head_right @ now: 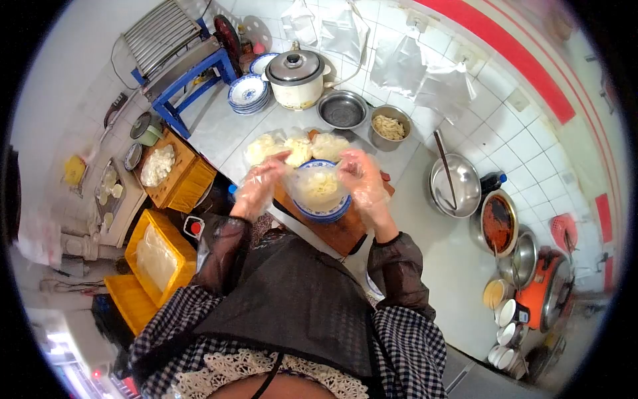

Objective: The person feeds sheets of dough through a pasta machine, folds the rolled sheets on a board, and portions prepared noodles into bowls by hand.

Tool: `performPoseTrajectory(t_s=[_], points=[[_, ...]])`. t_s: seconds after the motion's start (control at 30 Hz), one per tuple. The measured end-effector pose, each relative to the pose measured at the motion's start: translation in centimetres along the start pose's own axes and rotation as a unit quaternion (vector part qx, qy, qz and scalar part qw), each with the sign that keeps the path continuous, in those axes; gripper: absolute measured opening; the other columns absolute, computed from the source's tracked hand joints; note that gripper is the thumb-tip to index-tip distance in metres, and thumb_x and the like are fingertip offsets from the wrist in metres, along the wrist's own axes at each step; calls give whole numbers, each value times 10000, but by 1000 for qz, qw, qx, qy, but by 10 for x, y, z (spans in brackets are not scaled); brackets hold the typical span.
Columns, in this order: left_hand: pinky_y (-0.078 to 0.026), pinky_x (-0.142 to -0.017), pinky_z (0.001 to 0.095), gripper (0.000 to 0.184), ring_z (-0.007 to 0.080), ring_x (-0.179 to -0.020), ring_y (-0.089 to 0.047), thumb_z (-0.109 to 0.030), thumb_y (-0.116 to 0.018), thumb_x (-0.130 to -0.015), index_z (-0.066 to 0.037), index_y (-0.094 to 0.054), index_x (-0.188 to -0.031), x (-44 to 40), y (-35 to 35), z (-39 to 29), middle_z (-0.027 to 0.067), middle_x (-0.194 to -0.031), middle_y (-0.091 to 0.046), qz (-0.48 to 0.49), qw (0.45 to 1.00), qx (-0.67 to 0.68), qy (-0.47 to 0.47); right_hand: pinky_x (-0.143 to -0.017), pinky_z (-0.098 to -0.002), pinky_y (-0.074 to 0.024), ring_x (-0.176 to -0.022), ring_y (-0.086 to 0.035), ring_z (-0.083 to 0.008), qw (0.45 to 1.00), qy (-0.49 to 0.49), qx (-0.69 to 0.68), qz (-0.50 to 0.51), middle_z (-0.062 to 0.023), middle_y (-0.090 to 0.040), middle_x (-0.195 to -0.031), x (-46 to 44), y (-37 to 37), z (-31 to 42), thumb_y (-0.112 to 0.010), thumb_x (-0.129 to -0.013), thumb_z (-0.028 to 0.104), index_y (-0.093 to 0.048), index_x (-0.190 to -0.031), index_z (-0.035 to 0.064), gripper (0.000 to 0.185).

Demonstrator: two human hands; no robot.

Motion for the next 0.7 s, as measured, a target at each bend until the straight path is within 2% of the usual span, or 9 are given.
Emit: performPoseTrajectory(t_s=[0.13, 0.2, 0.23, 0.33, 0.37, 0.5, 0.57, 0.6, 0.7], points=[[-349, -1058, 362, 486, 219, -1223, -456, -242, -722, -803, -94, -535, -1227, -11, -54, 12, 122, -1344, -473, 112, 967, 187, 132, -850, -333, -428, -956, -518, -185, 919, 149, 365, 8, -37, -560, -976, -4, -13, 9, -534, -896, 86, -561, -1108, 100, 214], [-342, -1072, 403, 566, 238, -1220, -465, -230, -679, -828, -125, -436, -1328, -14, -74, 17, 128, -1342, -479, 189, 949, -241, 71, -873, -346, -422, -1024, -499, -215, 819, 227, 516, 106, -59, -563, -992, -4, -36, 9, -512, -912, 94, -591, -1053, 102, 162], [-340, -1077, 416, 594, 244, -1219, -468, -226, -665, -837, -135, -403, -1362, -12, -82, 17, 129, -1341, -481, 208, 902, -376, 46, -873, -346, -422, -1024, -499, -215, 819, 225, 517, 107, -59, -563, -992, -3, -39, 8, -512, -912, 94, -591, -1053, 102, 162], [-453, -831, 440, 352, 278, -992, -587, -176, -579, -844, -101, -495, -1177, -17, -82, 18, 150, -1012, -588, 179, 790, -581, -85, -840, -309, -443, -945, -539, -150, 992, -125, -16, -2, -36, -580, -974, -13, -25, -23, -553, -912, 144, -595, -1014, 30, 159], [-477, -735, 440, 287, 282, -901, -620, -174, -575, -835, -92, -520, -1105, -20, -74, 28, 167, -886, -605, 130, 767, -607, -165, -794, -296, -450, -878, -546, -123, 997, 13, 50, -49, -13, -589, -919, -27, -10, -44, -585, -901, 166, -592, -1007, 17, 182], [-462, -690, 371, 248, 217, -820, -602, -196, -606, -825, -94, -555, -1045, -25, -77, -3, 123, -803, -591, 203, 781, -576, 130, -784, -329, -439, -864, -563, -204, 954, -86, 288, 6, -67, -597, -922, -13, -13, -64, -621, -849, 126, -585, -949, 38, 138], [-447, -685, 319, 219, 152, -773, -553, -242, -626, -824, -87, -586, -975, -34, -52, 37, 47, -770, -559, 126, 947, -119, 272, -786, -364, -444, -864, -572, -258, 936, 23, 352, 15, -117, -597, -920, -4, -18, -50, -637, -819, 131, -588, -929, 47, 146], [-447, -685, 319, 219, 152, -773, -553, -242, -626, -824, -87, -586, -975, -33, -47, 39, 47, -770, -559, 123, 947, -118, 272, -789, -399, -449, -863, -580, -312, 903, 130, 410, 22, -167, -598, -919, 2, -23, -40, -653, -789, 135, -592, -909, 57, 155], [-444, -677, 289, 105, 207, -813, -570, -158, -580, -839, -69, -612, -884, -33, -38, 53, 90, -877, -581, 128, 958, -139, 216, -802, -333, -436, -879, -558, -212, 954, 24, 295, 41, -118, -600, -966, -10, -8, -61, -621, -859, 182, -601, -990, 39, 195]])
Point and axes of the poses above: each hand's wrist, its own x-axis away from the middle knuckle, its own y-axis out of the back of the hand, z = x × y, the point moved 4 cm from there along -x, towards the middle knuckle
